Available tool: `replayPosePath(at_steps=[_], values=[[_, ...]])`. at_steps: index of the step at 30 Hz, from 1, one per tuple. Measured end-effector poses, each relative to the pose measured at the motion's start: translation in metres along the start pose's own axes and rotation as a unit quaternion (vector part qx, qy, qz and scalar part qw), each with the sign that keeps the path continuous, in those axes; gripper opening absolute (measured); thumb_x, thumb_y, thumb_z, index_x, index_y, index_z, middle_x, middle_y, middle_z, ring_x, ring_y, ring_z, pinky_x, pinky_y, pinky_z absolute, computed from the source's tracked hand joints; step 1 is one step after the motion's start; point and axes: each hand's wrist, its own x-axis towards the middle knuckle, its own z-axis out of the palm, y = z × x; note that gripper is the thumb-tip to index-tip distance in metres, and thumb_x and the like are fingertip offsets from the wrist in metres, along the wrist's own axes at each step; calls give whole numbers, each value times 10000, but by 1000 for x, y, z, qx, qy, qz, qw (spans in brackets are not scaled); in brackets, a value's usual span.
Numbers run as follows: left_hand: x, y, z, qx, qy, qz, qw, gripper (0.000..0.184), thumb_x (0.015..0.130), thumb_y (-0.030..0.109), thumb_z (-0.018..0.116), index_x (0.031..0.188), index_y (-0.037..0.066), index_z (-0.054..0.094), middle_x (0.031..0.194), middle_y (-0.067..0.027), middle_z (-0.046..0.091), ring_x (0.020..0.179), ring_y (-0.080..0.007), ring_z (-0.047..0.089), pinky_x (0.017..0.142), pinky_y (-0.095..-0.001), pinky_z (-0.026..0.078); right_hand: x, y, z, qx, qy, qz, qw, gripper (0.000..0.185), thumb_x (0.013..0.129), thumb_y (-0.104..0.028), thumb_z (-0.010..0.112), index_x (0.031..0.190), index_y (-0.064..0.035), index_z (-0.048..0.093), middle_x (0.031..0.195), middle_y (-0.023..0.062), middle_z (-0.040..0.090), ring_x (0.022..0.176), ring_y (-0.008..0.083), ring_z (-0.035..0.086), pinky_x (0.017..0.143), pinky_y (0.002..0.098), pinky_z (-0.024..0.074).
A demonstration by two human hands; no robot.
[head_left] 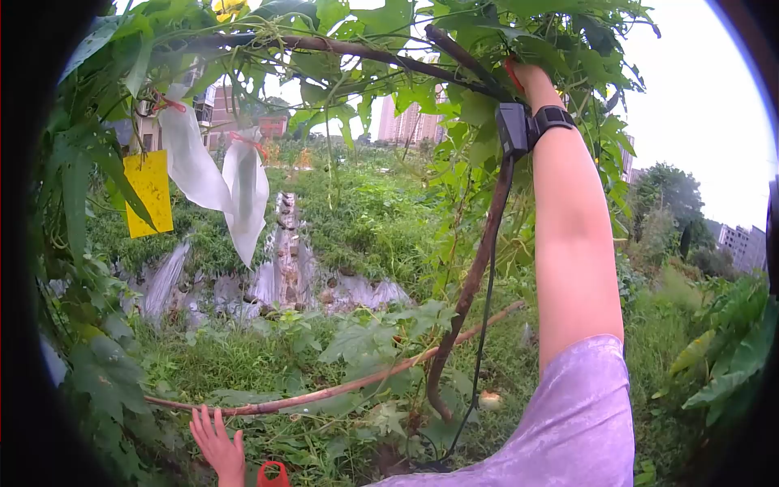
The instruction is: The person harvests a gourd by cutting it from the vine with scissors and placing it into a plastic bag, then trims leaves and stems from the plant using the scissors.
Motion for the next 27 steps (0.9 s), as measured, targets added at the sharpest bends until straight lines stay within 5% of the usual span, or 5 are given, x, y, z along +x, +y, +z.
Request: replayPosePath(at_steps=[9, 13, 14, 16, 27], values=[[-25, -24, 61, 53, -141, 4, 989, 665, 750, 388, 577, 1294, 120, 305, 1212, -90, 437, 1148, -258, 362, 948, -510, 249, -35, -17, 14, -58, 151, -108, 981, 667, 750, -625, 403, 946, -16, 593, 864, 172, 611, 787, 309, 604, 701, 399, 476], [-25, -27, 76, 63, -102, 9, 993, 694, 745, 386, 579, 1305, 98, 285, 1232, -105, 409, 1140, -267, 364, 941, -483, 271, -85, -18, -11, 143, -29, 3, 989, 567, 760, -588, 455, 1015, -97, 581, 929, 150, 597, 845, 251, 604, 742, 377, 481], [-24, -25, 82, 61, -101, 5, 993, 694, 745, 386, 579, 1305, 98, 285, 1232, -105, 409, 1140, -267, 364, 941, -483, 271, -93, -17, -6, 240, -2, -57, 969, 540, 767, -568, 486, 871, -50, 596, 559, 20, 484, 444, 124, 518, 421, 253, 461], [-18, -21, 91, 53, -118, 0, 992, 682, 759, 369, 566, 1304, 74, 281, 1230, -114, 406, 1130, -277, 371, 937, -457, 287, -98, -22, 1, 232, -4, -151, 961, 504, 790, -529, 478, 902, -49, 586, 563, 11, 481, 478, 118, 527, 435, 254, 460], [4, -28, 78, 30, -124, 21, 992, 544, 741, 254, 592, 1218, 68, 408, 1095, -96, 475, 1022, -273, 428, 879, -410, 341, -144, -136, -69, -300, 62, -390, 868, 351, 696, -364, 564, 976, -156, 594, 1000, 68, 588, 982, 212, 531, 795, 412, 394]])
